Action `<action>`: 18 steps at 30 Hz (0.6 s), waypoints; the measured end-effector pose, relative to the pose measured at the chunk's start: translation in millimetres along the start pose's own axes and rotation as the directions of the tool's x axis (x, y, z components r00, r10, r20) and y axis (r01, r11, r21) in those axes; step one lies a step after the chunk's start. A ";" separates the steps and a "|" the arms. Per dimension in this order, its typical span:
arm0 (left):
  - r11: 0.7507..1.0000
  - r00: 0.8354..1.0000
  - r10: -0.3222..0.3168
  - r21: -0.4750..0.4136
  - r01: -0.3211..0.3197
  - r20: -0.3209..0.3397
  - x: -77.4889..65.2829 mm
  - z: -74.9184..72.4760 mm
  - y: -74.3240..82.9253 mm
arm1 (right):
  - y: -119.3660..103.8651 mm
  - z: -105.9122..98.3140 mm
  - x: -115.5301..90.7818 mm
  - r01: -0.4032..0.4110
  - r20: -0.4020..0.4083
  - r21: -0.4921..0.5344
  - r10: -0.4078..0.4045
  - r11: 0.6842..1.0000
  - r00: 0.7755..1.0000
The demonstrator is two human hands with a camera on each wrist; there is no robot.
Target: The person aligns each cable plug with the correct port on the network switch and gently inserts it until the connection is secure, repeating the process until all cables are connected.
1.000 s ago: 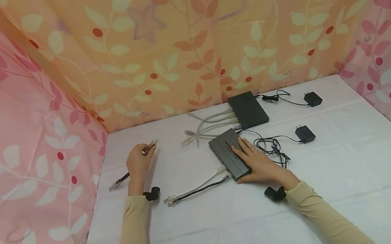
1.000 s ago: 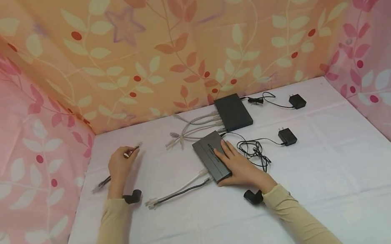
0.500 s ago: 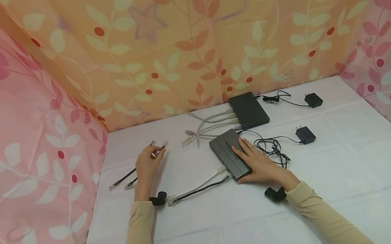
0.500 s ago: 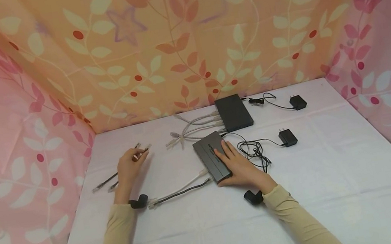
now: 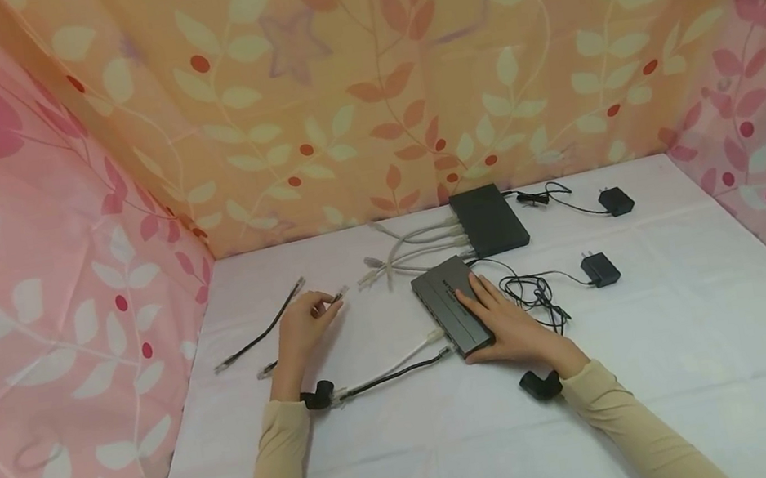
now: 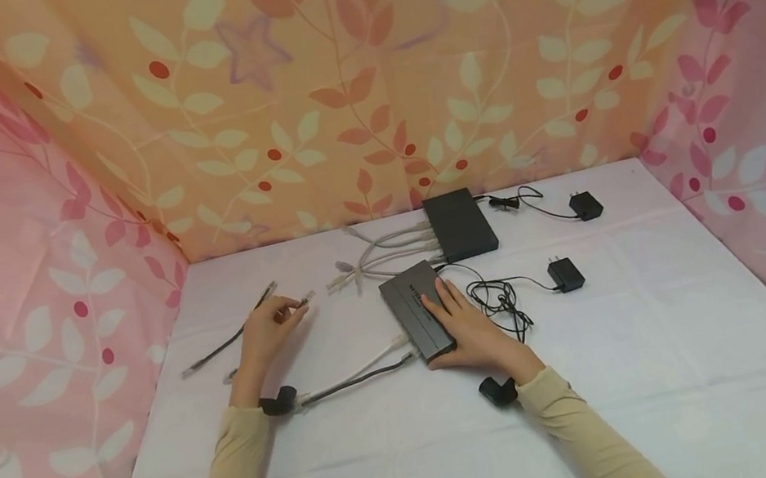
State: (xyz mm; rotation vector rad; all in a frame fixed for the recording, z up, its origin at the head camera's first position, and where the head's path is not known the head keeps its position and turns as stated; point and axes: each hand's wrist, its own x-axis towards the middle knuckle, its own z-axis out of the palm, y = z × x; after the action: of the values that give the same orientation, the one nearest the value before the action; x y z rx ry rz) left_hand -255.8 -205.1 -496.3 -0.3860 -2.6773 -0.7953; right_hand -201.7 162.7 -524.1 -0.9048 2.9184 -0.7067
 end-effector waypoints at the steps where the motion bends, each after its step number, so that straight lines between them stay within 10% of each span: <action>1: 1.000 1.000 0.001 -0.001 -0.001 0.018 -0.3 -0.2 1.7 | -0.2 0.1 0.2 -0.002 0.003 0.000 0.002 1.000 1.000; 18: 0.999 0.985 0.036 0.007 -0.037 0.168 -5.7 9.0 33.2 | -3.1 0.4 -1.3 -0.001 -0.005 -0.002 0.001 1.000 1.000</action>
State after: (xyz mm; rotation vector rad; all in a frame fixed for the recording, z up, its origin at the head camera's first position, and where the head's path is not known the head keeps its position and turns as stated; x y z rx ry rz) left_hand -241.2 -174.1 -489.7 -0.5199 -2.8195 -0.7697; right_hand -198.9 161.0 -523.3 -0.9025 2.9243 -0.7067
